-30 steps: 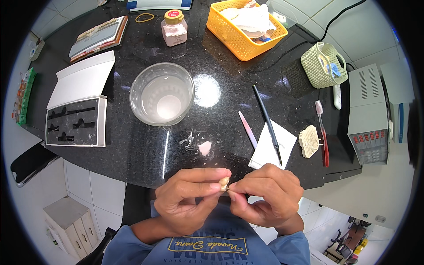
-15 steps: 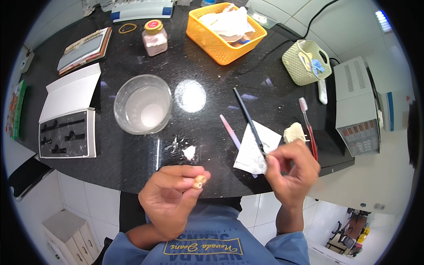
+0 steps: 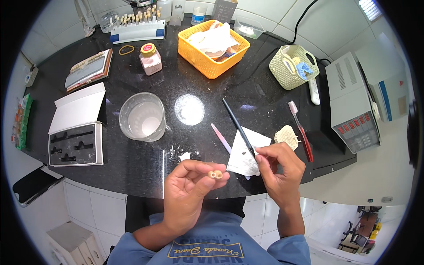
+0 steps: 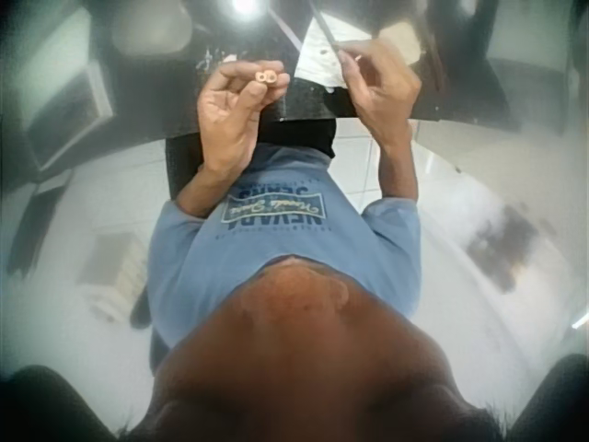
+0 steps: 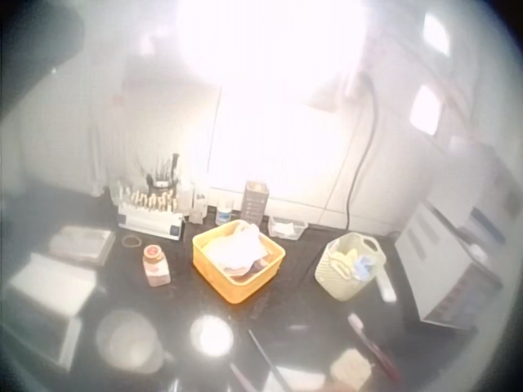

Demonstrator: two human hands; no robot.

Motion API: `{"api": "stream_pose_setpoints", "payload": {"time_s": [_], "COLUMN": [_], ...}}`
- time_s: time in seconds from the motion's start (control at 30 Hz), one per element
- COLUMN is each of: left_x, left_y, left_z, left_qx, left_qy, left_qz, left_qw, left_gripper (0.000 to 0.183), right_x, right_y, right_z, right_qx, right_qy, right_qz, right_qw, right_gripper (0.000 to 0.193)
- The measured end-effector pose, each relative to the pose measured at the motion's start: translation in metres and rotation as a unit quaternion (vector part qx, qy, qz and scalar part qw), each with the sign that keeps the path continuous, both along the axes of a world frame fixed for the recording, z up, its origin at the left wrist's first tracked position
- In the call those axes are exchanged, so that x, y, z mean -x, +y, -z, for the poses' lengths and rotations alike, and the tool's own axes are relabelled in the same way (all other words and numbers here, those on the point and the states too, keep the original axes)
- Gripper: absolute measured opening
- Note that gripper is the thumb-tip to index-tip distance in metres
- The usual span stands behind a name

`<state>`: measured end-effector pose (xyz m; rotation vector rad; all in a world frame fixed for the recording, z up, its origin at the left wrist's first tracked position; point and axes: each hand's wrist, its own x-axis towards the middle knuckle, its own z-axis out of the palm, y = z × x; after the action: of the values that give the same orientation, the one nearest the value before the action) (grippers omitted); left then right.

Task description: The person is working on a small dental prosthesis, likely a crown or bridge, using a fine brush to apply material and a color shade guide for reference. They handle the object with precision, occasionally wiping it and placing it into a machine for processing.

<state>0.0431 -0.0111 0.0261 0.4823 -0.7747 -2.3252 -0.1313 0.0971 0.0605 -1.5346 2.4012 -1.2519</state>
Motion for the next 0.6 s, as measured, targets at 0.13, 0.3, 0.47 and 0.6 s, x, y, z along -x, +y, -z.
{"api": "stream_pose_setpoints", "payload": {"time_s": [0.13,0.3,0.47,0.6], "left_x": [0.005,0.01,0.013,0.013], "left_y": [0.004,0.008,0.012,0.012], "left_z": [-0.001,0.006,0.004,0.001], "left_qx": [0.026,0.068,0.067,0.078], "left_qy": [0.001,0.017,0.007,-0.003], "left_qz": [0.004,0.026,0.037,0.048], "left_qw": [1.0,0.997,0.997,0.996], "left_gripper": [0.019,0.016,0.014,0.013], "right_x": [-0.017,-0.017,-0.014,-0.012], "right_y": [0.007,0.0,-0.001,0.001], "right_z": [-0.008,-0.011,-0.003,0.001], "right_qx": [0.055,0.034,0.011,0.007], "right_qy": [-0.346,-0.574,-0.648,-0.67], "right_qz": [-0.059,-0.133,-0.156,-0.161], "right_qw": [0.935,0.807,0.745,0.725], "right_gripper": [0.011,0.018,0.018,0.018]}}
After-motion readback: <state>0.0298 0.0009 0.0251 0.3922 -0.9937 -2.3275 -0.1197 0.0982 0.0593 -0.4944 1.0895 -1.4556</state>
